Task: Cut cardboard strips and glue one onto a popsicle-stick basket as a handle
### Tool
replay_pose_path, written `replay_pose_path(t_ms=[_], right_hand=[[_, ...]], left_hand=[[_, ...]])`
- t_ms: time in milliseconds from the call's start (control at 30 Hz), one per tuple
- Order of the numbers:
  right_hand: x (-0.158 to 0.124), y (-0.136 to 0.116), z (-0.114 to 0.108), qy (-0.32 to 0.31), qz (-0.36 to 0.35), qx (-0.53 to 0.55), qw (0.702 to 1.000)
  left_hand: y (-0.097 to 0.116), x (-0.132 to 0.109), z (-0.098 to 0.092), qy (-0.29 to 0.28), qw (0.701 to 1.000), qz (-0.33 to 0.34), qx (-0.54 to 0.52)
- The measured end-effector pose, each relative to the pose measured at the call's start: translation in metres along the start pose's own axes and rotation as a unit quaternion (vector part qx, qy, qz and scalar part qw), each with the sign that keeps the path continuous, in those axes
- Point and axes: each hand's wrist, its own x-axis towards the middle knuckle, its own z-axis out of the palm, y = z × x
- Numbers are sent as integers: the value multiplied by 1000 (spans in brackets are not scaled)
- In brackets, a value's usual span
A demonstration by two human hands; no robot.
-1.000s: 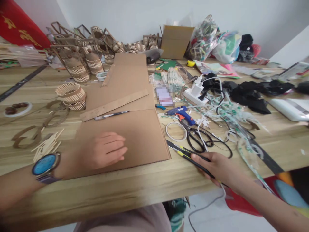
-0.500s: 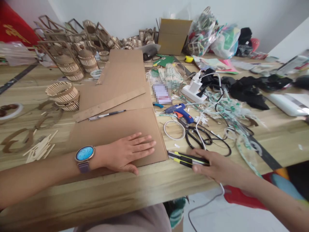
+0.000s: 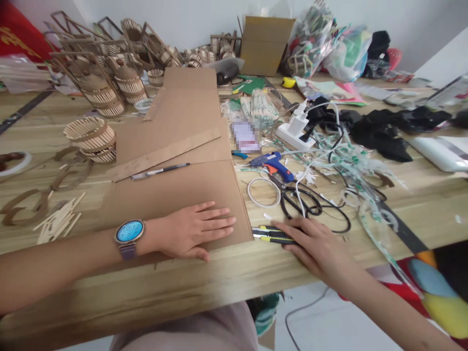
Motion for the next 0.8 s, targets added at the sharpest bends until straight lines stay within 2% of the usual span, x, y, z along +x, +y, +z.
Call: replay_pose_path(t_ms=[233, 467, 633, 800], right_hand=[[-20, -10, 14, 49, 4, -15, 999], [-26, -16, 12, 40, 27, 15, 999], [-29, -23, 11, 47, 45, 22, 998], [-22, -25, 13, 56, 47, 15, 997]], left_hand=[[-2, -1, 3, 12, 1000, 5, 4], [-3, -2, 5, 31, 999, 7, 9], [-2, -2, 4, 22, 1000, 4, -3], [-8, 2, -1, -11, 1000, -14, -7]])
